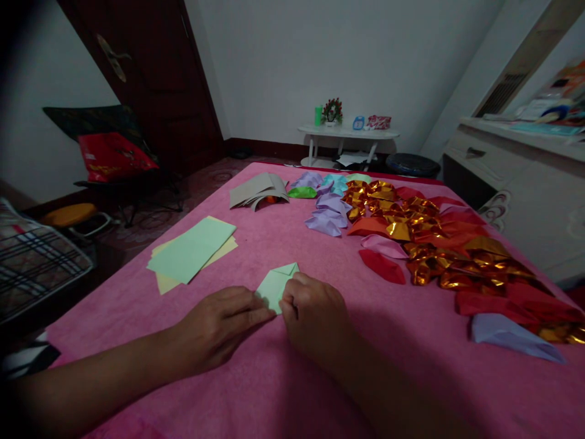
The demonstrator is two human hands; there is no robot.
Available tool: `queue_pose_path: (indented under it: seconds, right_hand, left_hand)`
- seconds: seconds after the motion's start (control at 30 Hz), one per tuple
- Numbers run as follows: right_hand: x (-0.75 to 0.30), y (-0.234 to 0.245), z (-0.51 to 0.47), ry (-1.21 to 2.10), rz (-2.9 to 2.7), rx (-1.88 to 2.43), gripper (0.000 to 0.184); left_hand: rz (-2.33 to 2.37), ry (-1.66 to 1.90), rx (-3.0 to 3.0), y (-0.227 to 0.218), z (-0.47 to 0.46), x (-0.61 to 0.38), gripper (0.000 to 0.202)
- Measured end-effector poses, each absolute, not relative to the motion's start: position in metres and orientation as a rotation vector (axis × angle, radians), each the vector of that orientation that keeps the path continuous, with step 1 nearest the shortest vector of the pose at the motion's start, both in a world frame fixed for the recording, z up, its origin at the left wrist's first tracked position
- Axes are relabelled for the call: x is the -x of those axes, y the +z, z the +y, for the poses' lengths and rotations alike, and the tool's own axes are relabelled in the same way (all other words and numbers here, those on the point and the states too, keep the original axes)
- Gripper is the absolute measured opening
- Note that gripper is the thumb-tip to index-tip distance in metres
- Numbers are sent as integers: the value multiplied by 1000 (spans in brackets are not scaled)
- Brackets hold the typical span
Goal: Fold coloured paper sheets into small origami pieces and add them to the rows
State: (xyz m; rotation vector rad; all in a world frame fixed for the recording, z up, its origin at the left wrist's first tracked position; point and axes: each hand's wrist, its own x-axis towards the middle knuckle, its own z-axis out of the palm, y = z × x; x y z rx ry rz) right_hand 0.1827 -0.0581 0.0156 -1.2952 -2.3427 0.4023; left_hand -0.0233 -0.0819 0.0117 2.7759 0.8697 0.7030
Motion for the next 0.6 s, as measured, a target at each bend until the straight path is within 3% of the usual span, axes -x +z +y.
queue_pose_path:
  seconds: [0.6]
  right_hand:
    - [-181,14,-59,421,-2257,1395,16]
  left_hand:
    - [838,558,-2887,12,-79,21,26]
